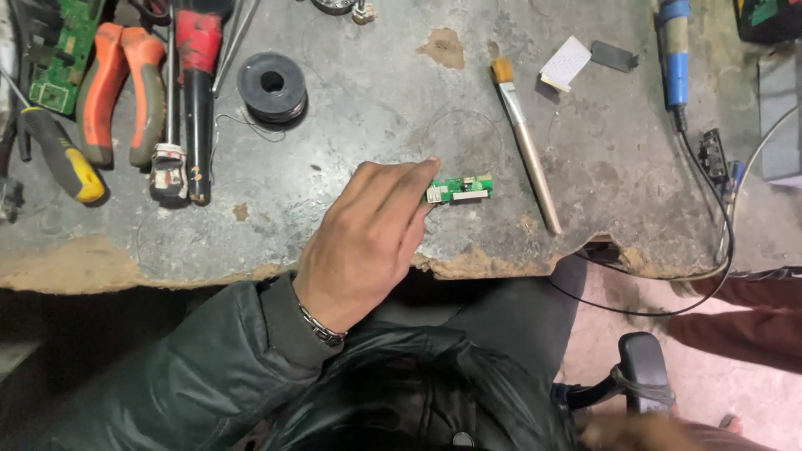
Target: Cleaning a circuit board with solvent and a brush, followed by soldering components with a soldering iron.
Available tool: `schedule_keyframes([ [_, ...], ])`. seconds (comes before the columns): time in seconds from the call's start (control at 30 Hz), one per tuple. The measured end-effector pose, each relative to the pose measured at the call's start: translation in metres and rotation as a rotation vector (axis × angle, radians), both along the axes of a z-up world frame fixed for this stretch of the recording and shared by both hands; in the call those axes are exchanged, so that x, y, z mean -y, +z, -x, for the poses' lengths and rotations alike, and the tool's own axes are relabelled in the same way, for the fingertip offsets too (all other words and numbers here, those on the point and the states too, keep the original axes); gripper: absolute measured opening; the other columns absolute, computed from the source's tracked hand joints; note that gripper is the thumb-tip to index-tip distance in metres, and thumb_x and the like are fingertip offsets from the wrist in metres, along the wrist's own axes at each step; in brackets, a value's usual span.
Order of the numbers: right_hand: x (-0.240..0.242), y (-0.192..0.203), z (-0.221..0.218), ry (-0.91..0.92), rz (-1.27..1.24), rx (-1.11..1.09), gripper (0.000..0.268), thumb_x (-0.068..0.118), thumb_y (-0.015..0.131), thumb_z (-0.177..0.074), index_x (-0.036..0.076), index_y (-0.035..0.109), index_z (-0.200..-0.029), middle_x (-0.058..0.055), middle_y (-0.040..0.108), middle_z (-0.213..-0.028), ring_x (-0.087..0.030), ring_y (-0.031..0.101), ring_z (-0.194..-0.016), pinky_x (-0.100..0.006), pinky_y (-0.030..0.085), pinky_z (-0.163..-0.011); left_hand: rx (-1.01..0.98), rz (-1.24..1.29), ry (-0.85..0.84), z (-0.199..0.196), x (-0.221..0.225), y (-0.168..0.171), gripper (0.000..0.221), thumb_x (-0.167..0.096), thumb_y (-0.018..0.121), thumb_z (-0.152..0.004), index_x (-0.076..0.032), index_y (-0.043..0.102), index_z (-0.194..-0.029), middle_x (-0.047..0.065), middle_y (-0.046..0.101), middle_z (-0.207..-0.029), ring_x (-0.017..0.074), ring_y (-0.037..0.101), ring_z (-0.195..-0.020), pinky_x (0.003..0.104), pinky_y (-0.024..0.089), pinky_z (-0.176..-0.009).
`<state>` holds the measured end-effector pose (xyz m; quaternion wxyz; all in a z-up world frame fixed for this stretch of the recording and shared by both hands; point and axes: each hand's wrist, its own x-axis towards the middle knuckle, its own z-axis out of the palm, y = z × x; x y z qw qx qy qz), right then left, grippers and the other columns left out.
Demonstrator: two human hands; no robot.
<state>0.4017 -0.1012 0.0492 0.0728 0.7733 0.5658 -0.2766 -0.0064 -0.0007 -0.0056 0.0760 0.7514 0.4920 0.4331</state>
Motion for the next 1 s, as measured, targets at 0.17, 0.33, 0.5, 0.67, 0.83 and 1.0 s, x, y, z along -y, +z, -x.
schedule_keyframes([
  [0.17,-0.128,0.002,0.037,0.495,-0.508,-0.147,0.04,0.009,0.073,-0.088,0.023,0.079,-0.125,0.008,0.082,-0.106,-0.001,0.069,-0.088,-0.021,0.049,-0.089,0.02,-0.021,0.025,-0.003,-0.002,0.002,0.035,-0.003,0.058,-0.107,0.01,0.052,-0.139,0.024,0.065,-0.12,0.0366,0.06,-0.106,0.047,0.054,-0.094],
  [0.33,-0.231,-0.007,0.106,1.288,-0.769,-0.077,0.072,0.012,0.08,-0.083,0.016,0.058,-0.151,-0.021,0.06,-0.132,-0.036,0.066,-0.108,-0.051,0.061,-0.092,0.028,-0.004,0.073,-0.003,-0.002,0.001,0.035,-0.003,0.059,-0.106,0.009,0.054,-0.138,0.023,0.066,-0.121,0.0362,0.06,-0.106,0.046,0.054,-0.094],
  [0.5,-0.244,-0.007,0.139,1.361,-0.666,-0.163,0.05,-0.002,0.065,-0.091,0.012,0.06,-0.139,-0.014,0.058,-0.118,-0.031,0.06,-0.095,-0.047,0.056,-0.07,0.03,-0.004,0.116,-0.003,0.0,0.008,0.037,-0.007,0.06,-0.104,0.009,0.055,-0.136,0.022,0.063,-0.12,0.0368,0.056,-0.105,0.048,0.052,-0.094],
  [0.67,-0.247,-0.008,0.135,1.378,-0.683,-0.253,0.061,0.007,0.084,-0.071,0.006,0.06,-0.128,-0.023,0.051,-0.14,-0.042,0.059,-0.119,-0.06,0.059,-0.098,0.018,0.02,0.142,-0.005,-0.002,0.01,0.041,-0.012,0.064,-0.101,0.008,0.054,-0.136,0.02,0.058,-0.118,0.037,0.052,-0.106,0.051,0.051,-0.093],
  [0.83,-0.242,0.0,0.145,1.41,-0.649,-0.343,0.041,0.012,0.072,-0.09,0.01,0.064,-0.13,-0.013,0.063,-0.136,-0.036,0.051,-0.125,-0.051,0.056,-0.089,0.015,0.024,0.145,-0.006,-0.003,0.011,0.037,-0.01,0.062,-0.098,0.008,0.057,-0.13,0.021,0.056,-0.114,0.0384,0.05,-0.102,0.053,0.049,-0.089],
  [1.0,-0.232,0.005,0.147,1.358,-0.732,-0.361,0.022,0.019,0.071,-0.097,0.012,0.069,-0.117,-0.011,0.061,-0.122,-0.031,0.054,-0.104,-0.041,0.053,-0.07,0.008,0.027,0.176,-0.008,-0.003,0.014,0.034,-0.011,0.064,-0.097,0.008,0.06,-0.126,0.021,0.055,-0.111,0.0369,0.049,-0.099,0.051,0.048,-0.086],
])
